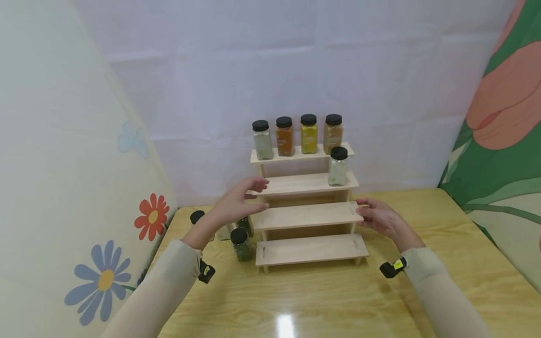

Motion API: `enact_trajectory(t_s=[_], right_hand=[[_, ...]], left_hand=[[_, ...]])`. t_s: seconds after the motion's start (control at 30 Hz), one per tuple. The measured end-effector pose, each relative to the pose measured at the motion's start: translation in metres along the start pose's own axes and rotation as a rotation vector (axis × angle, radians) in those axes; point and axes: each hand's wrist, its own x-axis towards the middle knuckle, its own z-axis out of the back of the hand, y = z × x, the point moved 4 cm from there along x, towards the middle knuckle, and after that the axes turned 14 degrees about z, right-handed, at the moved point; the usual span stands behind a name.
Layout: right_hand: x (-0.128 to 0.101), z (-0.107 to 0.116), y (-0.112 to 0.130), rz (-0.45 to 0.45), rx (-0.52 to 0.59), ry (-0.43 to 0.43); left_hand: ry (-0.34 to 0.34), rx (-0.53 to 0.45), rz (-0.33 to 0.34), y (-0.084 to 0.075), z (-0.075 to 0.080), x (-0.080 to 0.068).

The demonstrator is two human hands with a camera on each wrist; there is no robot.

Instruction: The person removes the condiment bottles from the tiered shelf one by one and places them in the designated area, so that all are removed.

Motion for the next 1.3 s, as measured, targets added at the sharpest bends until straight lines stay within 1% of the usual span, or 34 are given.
enact_trajectory(t_s=[0.17, 0.27, 0.4, 0.67, 0.8, 1.07, 1.3], right_hand=[[-0.001, -0.001, 0.001, 0.016, 0.023, 0.006], [-0.001, -0.001, 0.001, 0.02, 0.033, 0.005], [-0.001, -0.002, 0.002, 0.028, 0.045, 0.01], [-0.001, -0.002, 0.0, 0.028, 0.035, 0.01], [-0.001, -0.002, 0.0, 0.026, 0.026, 0.006], [-0.003, -0.002, 0.001, 0.014, 0.032, 0.001], [-0.003, -0.001, 0.001, 0.019, 0.032, -0.003]], left_hand=[[0.006, 0.021, -0.018, -0.013, -0.007, 0.018], [0.009, 0.015, -0.045, -0.022, -0.01, 0.027], [-0.012, 0.002, -0.069, -0.032, -0.013, 0.038], [-0.02, 0.027, -0.084, -0.049, -0.021, 0.058], [-0.031, 0.041, -0.084, -0.057, -0.024, 0.065], [-0.003, 0.069, -0.059, -0.069, -0.034, 0.079], [-0.015, 0.067, -0.036, -0.083, -0.038, 0.09]])
